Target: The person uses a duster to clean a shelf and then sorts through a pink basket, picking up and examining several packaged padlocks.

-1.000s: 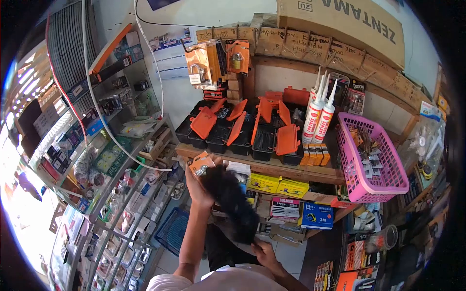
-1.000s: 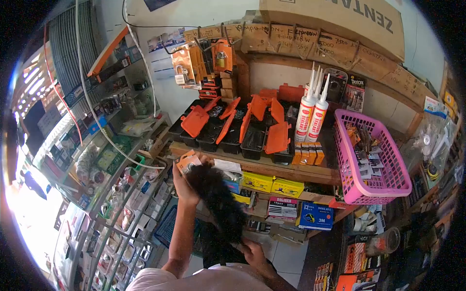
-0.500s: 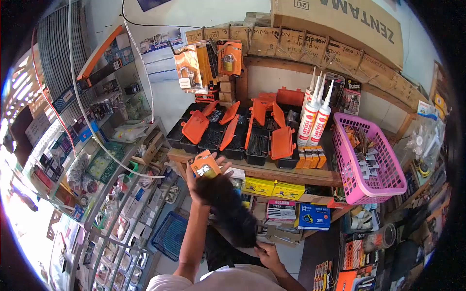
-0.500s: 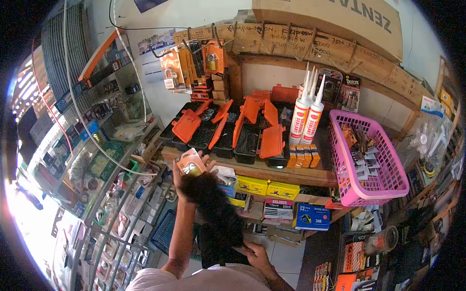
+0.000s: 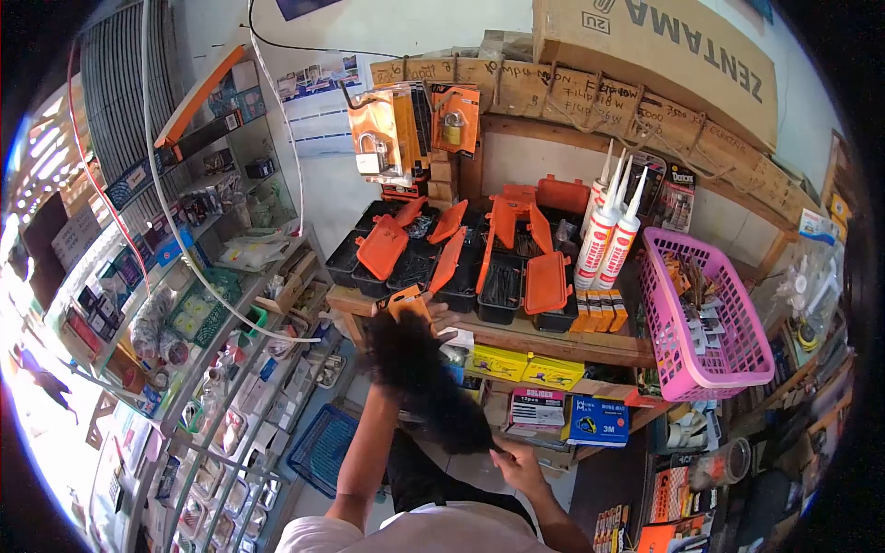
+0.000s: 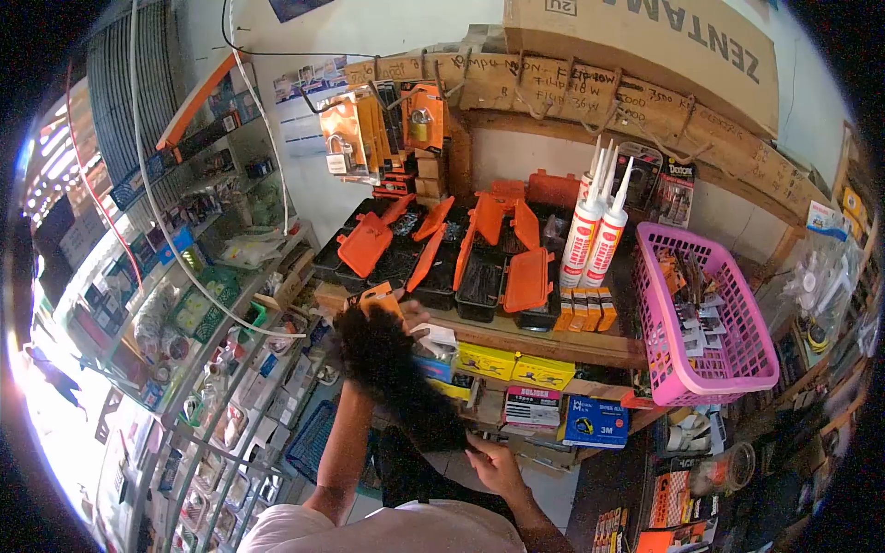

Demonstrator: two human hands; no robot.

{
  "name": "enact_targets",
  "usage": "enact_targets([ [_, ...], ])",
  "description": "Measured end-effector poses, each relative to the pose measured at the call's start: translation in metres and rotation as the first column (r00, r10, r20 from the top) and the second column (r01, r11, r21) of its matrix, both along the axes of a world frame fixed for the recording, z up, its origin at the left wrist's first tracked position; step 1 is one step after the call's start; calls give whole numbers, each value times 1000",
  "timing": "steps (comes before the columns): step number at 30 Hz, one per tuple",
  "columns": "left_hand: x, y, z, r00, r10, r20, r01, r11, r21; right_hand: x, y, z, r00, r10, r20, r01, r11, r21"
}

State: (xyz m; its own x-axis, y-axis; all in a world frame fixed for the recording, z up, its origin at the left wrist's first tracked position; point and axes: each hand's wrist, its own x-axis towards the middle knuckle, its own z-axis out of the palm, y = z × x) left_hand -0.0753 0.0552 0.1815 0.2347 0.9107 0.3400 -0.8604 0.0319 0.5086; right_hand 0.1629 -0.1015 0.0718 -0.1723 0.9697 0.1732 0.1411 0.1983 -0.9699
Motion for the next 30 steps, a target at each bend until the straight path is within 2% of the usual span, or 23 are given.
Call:
enact_targets([
  [3,4,-9,10,999,33,-31,-31,997,64,1,8,-17,1000,-28,12,28,1000,5],
  [4,10,-15,23,982,176,-69,-180,982,-59,0,8,-17,998,-55,-13,56,998,4],
  [5,13,-19,30,943,309,-125,-328,929,-174,1,8,-13,994,17,-109,-18,1000,-14],
  [6,12,-19,26,943,308,-127,-327,928,-179,1,5,-12,994,16,-108,-18,1000,-19],
  [8,10,-18,15,997,79,-3,-79,994,78,3,1,-11,1000,-8,-29,7,999,-39],
  [9,9,-18,11,998,-51,36,42,976,214,3,1,-14,999,-12,-30,11,999,-43],
  [10,8,-19,14,961,253,-112,-271,944,-191,4,3,-16,998,-21,-53,19,998,-55],
  [12,7,-20,10,981,180,-76,-191,965,-181,8,2,-16,997,-32,-74,27,997,-67],
  [14,1,7,-32,995,-79,-60,86,990,108,10,-3,-8,997,65,29,-62,993,-102],
  [15,1,1,-22,983,11,-181,-13,1000,-10,9,-5,-12,998,60,26,-57,993,-103],
  [16,4,-9,-13,983,5,-184,-7,1000,-9,7,-6,-19,999,-7,-46,3,996,-92],
  [18,17,-40,27,985,171,-3,-165,945,-283,8,-8,-23,990,-75,-117,66,994,-84],
  [19,13,-29,8,985,21,171,21,971,-239,11,-9,-22,997,-20,-74,16,998,-57],
  [20,10,-15,-27,985,19,170,22,971,-237,12,-11,-21,999,34,-29,-35,999,-33],
  [21,7,-2,-67,851,-161,499,302,929,-214,11,-15,-17,999,32,-31,-32,999,-29],
  [22,5,3,-87,581,-292,760,545,833,-96,10,-22,-10,999,32,-29,-33,999,-20],
  [23,8,-9,-74,582,-302,755,548,832,-89,10,-26,-6,999,33,-26,-33,999,-9],
  [24,11,-23,-61,910,-101,403,268,883,-386,10,-29,-7,999,28,-29,-28,1000,4],
  [25,15,-35,-43,992,101,-74,-124,850,-512,11,-34,-13,990,-27,-138,16,996,-83],
  [26,19,-35,-29,992,115,-59,-129,843,-523,10,-38,-16,967,-87,-241,46,984,-171],
  [28,17,-14,-65,954,217,209,-92,871,-483,10,-48,-13,944,-115,-310,69,985,-155],
  [29,18,-13,-69,948,216,232,-77,867,-492,10,-51,-16,918,-142,-371,89,984,-157],
  [30,12,-13,-81,965,126,228,-17,903,-428,11,-52,-33,940,-155,-303,121,984,-128],
])
